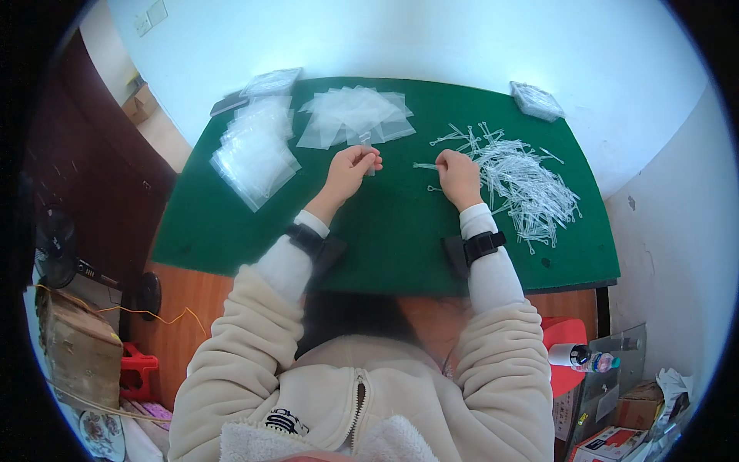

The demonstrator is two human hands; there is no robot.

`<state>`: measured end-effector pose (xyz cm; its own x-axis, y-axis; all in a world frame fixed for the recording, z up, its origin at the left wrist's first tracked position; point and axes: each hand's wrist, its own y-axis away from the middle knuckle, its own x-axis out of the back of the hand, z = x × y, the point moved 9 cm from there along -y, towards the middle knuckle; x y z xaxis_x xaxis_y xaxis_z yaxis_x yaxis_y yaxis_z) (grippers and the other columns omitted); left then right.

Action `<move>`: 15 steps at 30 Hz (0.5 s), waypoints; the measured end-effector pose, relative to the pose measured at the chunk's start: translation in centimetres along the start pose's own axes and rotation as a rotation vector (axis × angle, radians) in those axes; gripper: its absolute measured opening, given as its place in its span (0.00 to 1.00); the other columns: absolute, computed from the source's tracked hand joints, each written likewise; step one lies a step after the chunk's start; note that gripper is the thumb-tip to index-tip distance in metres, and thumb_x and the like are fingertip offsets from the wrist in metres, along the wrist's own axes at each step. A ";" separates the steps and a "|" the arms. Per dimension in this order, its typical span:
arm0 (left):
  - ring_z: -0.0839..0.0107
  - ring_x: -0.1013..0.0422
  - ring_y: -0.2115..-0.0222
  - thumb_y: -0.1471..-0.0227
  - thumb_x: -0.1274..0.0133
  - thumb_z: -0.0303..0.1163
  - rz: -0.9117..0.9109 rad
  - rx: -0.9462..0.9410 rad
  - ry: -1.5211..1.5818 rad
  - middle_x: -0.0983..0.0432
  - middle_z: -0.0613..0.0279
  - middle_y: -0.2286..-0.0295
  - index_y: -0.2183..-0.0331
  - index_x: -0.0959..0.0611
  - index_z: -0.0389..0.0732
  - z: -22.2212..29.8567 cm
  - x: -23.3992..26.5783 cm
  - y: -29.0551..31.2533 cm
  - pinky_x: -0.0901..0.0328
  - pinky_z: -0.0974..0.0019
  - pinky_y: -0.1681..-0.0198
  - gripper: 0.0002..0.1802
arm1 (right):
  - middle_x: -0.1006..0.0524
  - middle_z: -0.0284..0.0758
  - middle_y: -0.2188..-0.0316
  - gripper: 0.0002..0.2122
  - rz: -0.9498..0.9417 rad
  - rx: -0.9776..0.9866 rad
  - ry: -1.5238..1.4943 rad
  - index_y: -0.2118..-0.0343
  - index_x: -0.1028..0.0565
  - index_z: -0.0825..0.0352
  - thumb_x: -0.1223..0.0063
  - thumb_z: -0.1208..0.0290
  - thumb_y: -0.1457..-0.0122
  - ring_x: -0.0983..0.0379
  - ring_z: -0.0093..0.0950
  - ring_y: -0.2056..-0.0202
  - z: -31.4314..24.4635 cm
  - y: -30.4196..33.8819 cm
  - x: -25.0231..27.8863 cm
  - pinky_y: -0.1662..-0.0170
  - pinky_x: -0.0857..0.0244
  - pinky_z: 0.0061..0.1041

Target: Manually packaging small plastic components into individual plastic bags at a workstation.

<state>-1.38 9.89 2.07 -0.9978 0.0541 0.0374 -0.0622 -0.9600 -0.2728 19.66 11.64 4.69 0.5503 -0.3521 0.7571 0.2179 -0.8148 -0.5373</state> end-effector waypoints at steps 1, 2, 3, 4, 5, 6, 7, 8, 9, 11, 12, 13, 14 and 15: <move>0.76 0.29 0.71 0.48 0.54 0.28 -0.001 0.003 0.005 0.26 0.61 0.71 0.65 0.24 0.32 0.0 0.0 0.0 0.36 0.75 0.68 0.10 | 0.26 0.36 0.78 0.02 0.006 0.009 -0.032 0.78 0.27 0.64 0.50 0.73 0.54 0.29 0.35 0.72 -0.2 0.0 0.2 0.69 0.37 0.32; 0.76 0.29 0.71 0.48 0.54 0.28 -0.003 0.007 0.010 0.26 0.61 0.71 0.65 0.24 0.32 0.0 0.0 0.0 0.36 0.75 0.68 0.10 | 0.26 0.35 0.77 0.01 0.013 0.017 -0.064 0.78 0.27 0.63 0.49 0.74 0.54 0.29 0.35 0.72 -0.4 0.0 0.4 0.69 0.37 0.32; 0.76 0.29 0.71 0.48 0.54 0.28 -0.003 0.007 0.010 0.26 0.61 0.71 0.65 0.24 0.32 -0.1 -0.1 0.0 0.36 0.75 0.68 0.10 | 0.26 0.35 0.77 0.01 0.013 0.016 -0.064 0.78 0.27 0.63 0.49 0.74 0.54 0.29 0.35 0.72 -0.5 0.0 0.5 0.69 0.37 0.32; 0.76 0.29 0.71 0.48 0.55 0.28 -0.004 0.011 0.013 0.26 0.61 0.71 0.65 0.24 0.32 -0.1 -0.1 0.0 0.36 0.75 0.68 0.10 | 0.26 0.34 0.77 0.01 0.023 0.020 -0.084 0.79 0.27 0.63 0.48 0.75 0.56 0.29 0.35 0.72 -0.6 -0.1 0.7 0.70 0.37 0.31; 0.76 0.29 0.71 0.48 0.55 0.28 -0.005 0.015 0.017 0.26 0.61 0.71 0.65 0.25 0.32 -0.2 -0.1 -0.1 0.36 0.75 0.68 0.10 | 0.26 0.34 0.78 0.01 0.034 0.024 -0.104 0.79 0.27 0.64 0.47 0.75 0.57 0.30 0.34 0.73 -0.7 -0.1 1.0 0.70 0.37 0.30; 0.76 0.29 0.71 0.48 0.55 0.28 -0.007 0.019 0.020 0.26 0.61 0.71 0.65 0.25 0.32 -0.2 -0.1 -0.1 0.36 0.75 0.68 0.10 | 0.26 0.34 0.78 0.02 0.045 0.027 -0.124 0.79 0.27 0.64 0.47 0.76 0.58 0.30 0.34 0.73 -0.8 -0.1 1.1 0.70 0.37 0.30; 0.76 0.29 0.71 0.48 0.55 0.28 -0.007 0.018 0.020 0.26 0.61 0.71 0.65 0.25 0.32 -0.2 -0.1 -0.1 0.36 0.75 0.68 0.10 | 0.26 0.34 0.78 0.02 0.045 0.027 -0.123 0.79 0.27 0.64 0.47 0.76 0.58 0.30 0.34 0.73 -0.8 -0.1 1.1 0.70 0.37 0.30; 0.76 0.29 0.71 0.47 0.55 0.28 -0.005 0.027 0.032 0.26 0.61 0.71 0.66 0.25 0.32 -0.3 -0.1 -0.2 0.36 0.75 0.68 0.10 | 0.26 0.34 0.78 0.02 0.059 0.037 -0.136 0.79 0.27 0.64 0.46 0.77 0.58 0.30 0.33 0.74 -0.8 -0.2 1.2 0.70 0.37 0.29; 0.76 0.29 0.71 0.47 0.56 0.28 -0.002 0.037 0.043 0.26 0.61 0.71 0.66 0.25 0.32 -0.5 -0.1 -0.2 0.36 0.75 0.68 0.10 | 0.27 0.34 0.78 0.02 0.071 0.048 -0.149 0.78 0.26 0.64 0.46 0.77 0.57 0.30 0.33 0.74 -1.0 -0.2 1.4 0.71 0.37 0.28; 0.76 0.29 0.71 0.47 0.56 0.28 0.002 0.045 0.055 0.26 0.61 0.71 0.66 0.25 0.32 -0.7 0.1 -0.3 0.36 0.75 0.68 0.09 | 0.27 0.34 0.79 0.02 0.083 0.061 -0.162 0.78 0.26 0.65 0.46 0.78 0.57 0.30 0.32 0.75 -1.3 -0.2 1.5 0.71 0.37 0.27; 0.76 0.29 0.71 0.47 0.56 0.28 0.001 0.036 0.050 0.26 0.61 0.71 0.67 0.25 0.32 -0.7 0.1 -0.3 0.36 0.75 0.68 0.09 | 0.26 0.34 0.78 0.02 0.092 0.055 -0.242 0.77 0.26 0.65 0.46 0.78 0.57 0.30 0.30 0.75 -1.4 -0.2 1.6 0.71 0.37 0.25; 0.75 0.29 0.71 0.47 0.56 0.28 0.001 0.027 0.045 0.26 0.60 0.71 0.67 0.25 0.32 -0.7 0.2 -0.3 0.36 0.75 0.68 0.09 | 0.26 0.34 0.78 0.03 0.101 0.048 -0.321 0.77 0.26 0.66 0.46 0.79 0.56 0.30 0.29 0.76 -1.6 -0.2 1.6 0.72 0.37 0.24; 0.75 0.29 0.71 0.47 0.57 0.28 0.000 0.017 0.040 0.26 0.60 0.71 0.67 0.25 0.33 -0.4 0.2 -0.3 0.36 0.75 0.69 0.09 | 0.26 0.33 0.78 0.03 0.110 0.042 -0.400 0.76 0.26 0.66 0.47 0.79 0.55 0.30 0.27 0.76 -1.8 -0.2 1.6 0.72 0.37 0.22; 0.75 0.29 0.71 0.47 0.57 0.28 0.001 0.015 0.041 0.26 0.60 0.71 0.67 0.25 0.33 -0.3 0.2 -0.3 0.36 0.75 0.69 0.09 | 0.26 0.33 0.78 0.03 0.110 0.045 -0.400 0.76 0.26 0.66 0.47 0.79 0.55 0.30 0.27 0.76 -2.1 -0.2 1.6 0.72 0.37 0.22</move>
<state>-1.55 10.29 1.89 -0.9980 0.0639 -0.0024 -0.0611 -0.9641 -0.2583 18.82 10.23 6.80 0.8399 -0.2222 0.4951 0.1703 -0.7584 -0.6292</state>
